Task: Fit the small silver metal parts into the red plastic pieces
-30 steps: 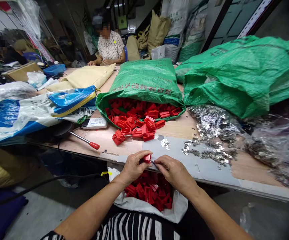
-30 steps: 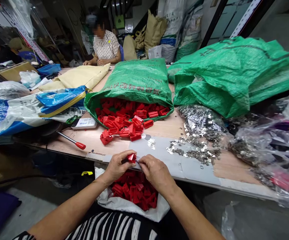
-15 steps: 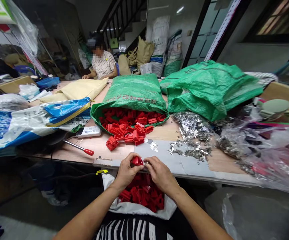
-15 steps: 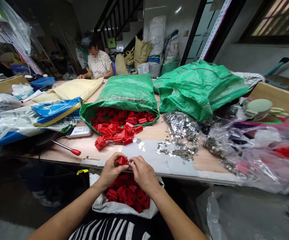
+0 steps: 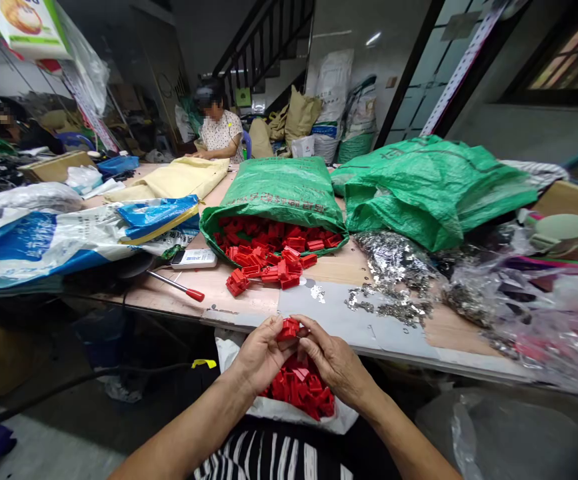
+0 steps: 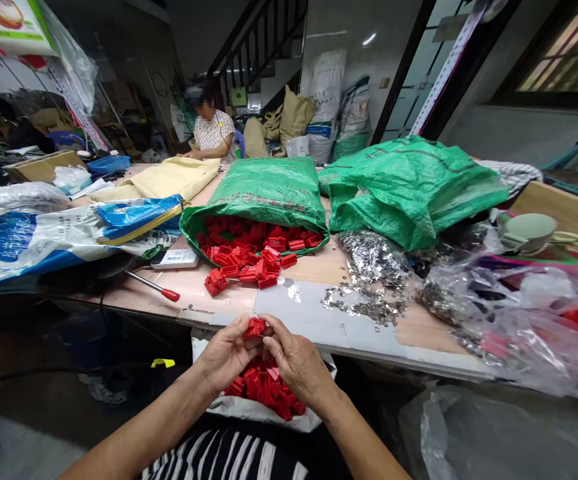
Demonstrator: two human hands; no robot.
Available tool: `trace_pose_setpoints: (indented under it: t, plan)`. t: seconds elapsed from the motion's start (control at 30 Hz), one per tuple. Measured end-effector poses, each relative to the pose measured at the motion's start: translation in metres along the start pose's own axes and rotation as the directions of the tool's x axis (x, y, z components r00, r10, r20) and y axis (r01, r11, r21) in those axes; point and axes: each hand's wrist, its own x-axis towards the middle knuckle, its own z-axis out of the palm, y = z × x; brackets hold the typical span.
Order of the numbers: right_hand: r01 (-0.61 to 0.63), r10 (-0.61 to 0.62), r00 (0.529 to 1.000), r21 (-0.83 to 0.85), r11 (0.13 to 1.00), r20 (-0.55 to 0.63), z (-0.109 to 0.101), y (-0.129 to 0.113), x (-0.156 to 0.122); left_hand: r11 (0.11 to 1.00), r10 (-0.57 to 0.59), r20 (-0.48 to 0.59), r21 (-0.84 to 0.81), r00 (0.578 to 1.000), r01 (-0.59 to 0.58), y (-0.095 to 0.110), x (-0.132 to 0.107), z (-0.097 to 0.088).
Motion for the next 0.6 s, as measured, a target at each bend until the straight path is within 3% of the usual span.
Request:
trace_pose_setpoints:
  t: [0.17,0.3,0.4,0.5,0.6]
  plan:
    - [0.018,-0.018,1.000,0.023,1.000,-0.014,-0.003,0.001,-0.004,1.000,-0.007,-0.007,0.004,1.000,0.007,-0.001,-0.006,-0.006]
    - [-0.077,0.067,0.988,-0.073,0.994,-0.137,-0.020,0.021,-0.011,0.990,0.062,-0.006,0.130,0.998,-0.061,0.002,-0.012,-0.007]
    - [-0.223,0.148,0.939,-0.225,0.948,-0.310,-0.042,0.051,-0.017,0.959,0.145,-0.011,0.247,0.989,-0.137,0.001,-0.015,-0.008]
    - [-0.405,0.190,0.857,-0.400,0.822,-0.478,-0.067,0.082,-0.022,0.912,0.212,0.003,0.360,0.977,-0.199,-0.005,-0.015,-0.010]
    - [-0.507,0.213,0.815,-0.485,0.712,-0.540,-0.086,0.100,-0.020,0.831,0.264,0.044,0.496,0.964,-0.250,-0.012,-0.015,-0.013]
